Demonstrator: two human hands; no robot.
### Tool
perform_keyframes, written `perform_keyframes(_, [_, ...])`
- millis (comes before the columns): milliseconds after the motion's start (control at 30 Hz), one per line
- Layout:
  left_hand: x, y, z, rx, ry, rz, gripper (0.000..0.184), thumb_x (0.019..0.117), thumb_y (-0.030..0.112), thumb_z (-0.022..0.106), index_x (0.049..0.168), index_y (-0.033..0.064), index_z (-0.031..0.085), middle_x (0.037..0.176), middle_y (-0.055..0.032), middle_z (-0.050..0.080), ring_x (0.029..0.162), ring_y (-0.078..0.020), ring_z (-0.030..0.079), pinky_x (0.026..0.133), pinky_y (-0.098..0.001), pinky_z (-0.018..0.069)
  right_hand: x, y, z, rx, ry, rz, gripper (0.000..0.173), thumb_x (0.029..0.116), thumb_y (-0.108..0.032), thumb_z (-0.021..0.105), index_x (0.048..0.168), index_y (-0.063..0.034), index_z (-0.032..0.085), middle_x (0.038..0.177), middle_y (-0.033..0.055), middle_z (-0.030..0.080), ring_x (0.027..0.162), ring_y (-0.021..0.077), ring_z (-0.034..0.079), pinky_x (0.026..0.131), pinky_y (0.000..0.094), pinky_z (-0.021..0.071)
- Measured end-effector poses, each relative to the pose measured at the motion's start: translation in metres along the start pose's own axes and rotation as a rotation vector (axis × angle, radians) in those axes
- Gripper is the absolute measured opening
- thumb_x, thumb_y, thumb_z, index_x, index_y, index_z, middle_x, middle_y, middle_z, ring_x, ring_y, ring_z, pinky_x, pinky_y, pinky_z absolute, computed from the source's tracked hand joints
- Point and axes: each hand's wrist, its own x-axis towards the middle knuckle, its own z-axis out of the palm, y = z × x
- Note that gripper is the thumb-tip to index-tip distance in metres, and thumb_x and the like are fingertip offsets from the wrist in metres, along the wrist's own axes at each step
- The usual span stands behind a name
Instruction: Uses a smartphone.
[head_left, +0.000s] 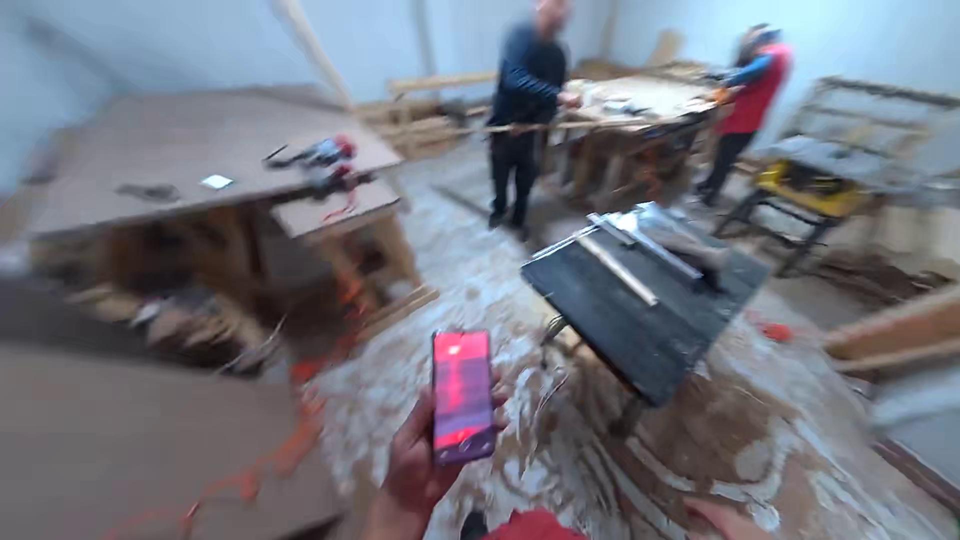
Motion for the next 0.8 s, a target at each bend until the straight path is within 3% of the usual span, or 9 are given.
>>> perform_keyframes(100, [-0.021, 0.006, 0.016, -0.111, 0.211, 0.171, 0.057, 0.1075, 0.052, 0.039, 0.142, 0.0103, 0.056, 0.135, -0.0278, 0.061, 0.121, -0.0423, 0.064, 0.102, -0.0575, 0.0539, 0.036, -0.092, -0.005, 0.168, 0.021, -0.420, 0.035, 0.1032, -0.029, 0.062, 0.132, -0.0090, 0.069, 0.130, 0.0092, 0.070, 0.125, 0.0245, 0.065, 0.110, 0.0502, 0.0496])
perform_keyframes(233, [-0.065, 0.029, 0.023, -0.026, 0.541, 0.295, 0.058, 0.1120, 0.047, 0.025, 0.143, 0.0060, 0.053, 0.128, -0.0299, 0.064, 0.116, -0.0417, 0.067, 0.096, -0.0561, 0.0577, 0.052, -0.170, 0.030, 0.335, -0.211, -0.859, 0.026, 0.1049, -0.027, 0.061, 0.121, -0.0115, 0.074, 0.120, 0.0063, 0.075, 0.115, 0.0181, 0.069, 0.104, 0.0425, 0.0552])
perform_keyframes(300, [-0.093, 0.040, 0.018, 0.081, 0.591, 0.369, 0.046, 0.1112, 0.029, 0.035, 0.147, 0.0032, 0.048, 0.129, -0.0308, 0.063, 0.116, -0.0420, 0.067, 0.097, -0.0568, 0.0568, 0.058, -0.185, 0.047, 0.445, -0.325, -0.872, 0.028, 0.1069, -0.029, 0.057, 0.113, -0.0127, 0.078, 0.113, 0.0033, 0.077, 0.108, 0.0129, 0.072, 0.100, 0.0376, 0.0581])
perform_keyframes(333, [-0.108, 0.045, 0.015, 0.143, 0.575, 0.397, 0.049, 0.1041, 0.018, 0.047, 0.150, 0.0038, 0.043, 0.130, -0.0309, 0.062, 0.116, -0.0418, 0.066, 0.098, -0.0570, 0.0562, 0.063, -0.189, 0.052, 0.491, -0.372, -0.850, 0.028, 0.1069, -0.027, 0.056, 0.111, -0.0099, 0.078, 0.109, 0.0048, 0.078, 0.104, 0.0132, 0.073, 0.097, 0.0375, 0.0593])
perform_keyframes(400, [-0.135, 0.056, 0.008, 0.224, 0.536, 0.443, 0.085, 0.0879, 0.006, 0.070, 0.161, 0.0098, 0.026, 0.136, -0.0315, 0.058, 0.119, -0.0433, 0.064, 0.100, -0.0582, 0.0546, 0.077, -0.192, 0.063, 0.515, -0.476, -0.819, 0.028, 0.1071, -0.024, 0.055, 0.110, -0.0059, 0.077, 0.109, 0.0078, 0.077, 0.104, 0.0154, 0.073, 0.097, 0.0396, 0.0589])
perform_keyframes(433, [-0.146, 0.061, 0.005, 0.260, 0.523, 0.467, 0.098, 0.0845, 0.003, 0.075, 0.164, 0.0131, 0.017, 0.138, -0.0320, 0.056, 0.121, -0.0446, 0.062, 0.100, -0.0587, 0.0545, 0.084, -0.194, 0.068, 0.515, -0.518, -0.815, 0.028, 0.1071, -0.023, 0.055, 0.111, -0.0051, 0.077, 0.109, 0.0083, 0.077, 0.105, 0.0161, 0.072, 0.098, 0.0404, 0.0585])
perform_keyframes(500, [-0.163, 0.072, -0.001, 0.302, 0.545, 0.506, 0.108, 0.0816, -0.002, 0.075, 0.165, 0.0166, 0.010, 0.141, -0.0326, 0.053, 0.123, -0.0471, 0.061, 0.100, -0.0598, 0.0549, 0.093, -0.203, 0.079, 0.525, -0.569, -0.813, 0.027, 0.1071, -0.021, 0.055, 0.112, -0.0044, 0.076, 0.111, 0.0085, 0.077, 0.107, 0.0160, 0.072, 0.099, 0.0402, 0.0582])
perform_keyframes(633, [-0.180, 0.100, -0.013, 0.335, 0.567, 0.555, 0.111, 0.0806, -0.008, 0.074, 0.164, 0.0141, 0.004, 0.143, -0.0342, 0.050, 0.124, -0.0521, 0.059, 0.099, -0.0636, 0.0549, 0.102, -0.237, 0.094, 0.566, -0.555, -0.807, 0.027, 0.1077, -0.019, 0.054, 0.112, -0.0031, 0.075, 0.110, 0.0093, 0.077, 0.106, 0.0163, 0.072, 0.098, 0.0400, 0.0583])
perform_keyframes(800, [-0.179, 0.139, -0.036, 0.364, 0.491, 0.564, 0.111, 0.0833, -0.002, 0.075, 0.165, 0.0190, 0.004, 0.146, -0.0311, 0.049, 0.126, -0.0506, 0.058, 0.098, -0.0629, 0.0552, 0.118, -0.274, 0.122, 0.674, -0.525, -0.764, 0.026, 0.1073, -0.019, 0.055, 0.111, -0.0019, 0.075, 0.107, 0.0095, 0.077, 0.102, 0.0168, 0.073, 0.095, 0.0400, 0.0597])
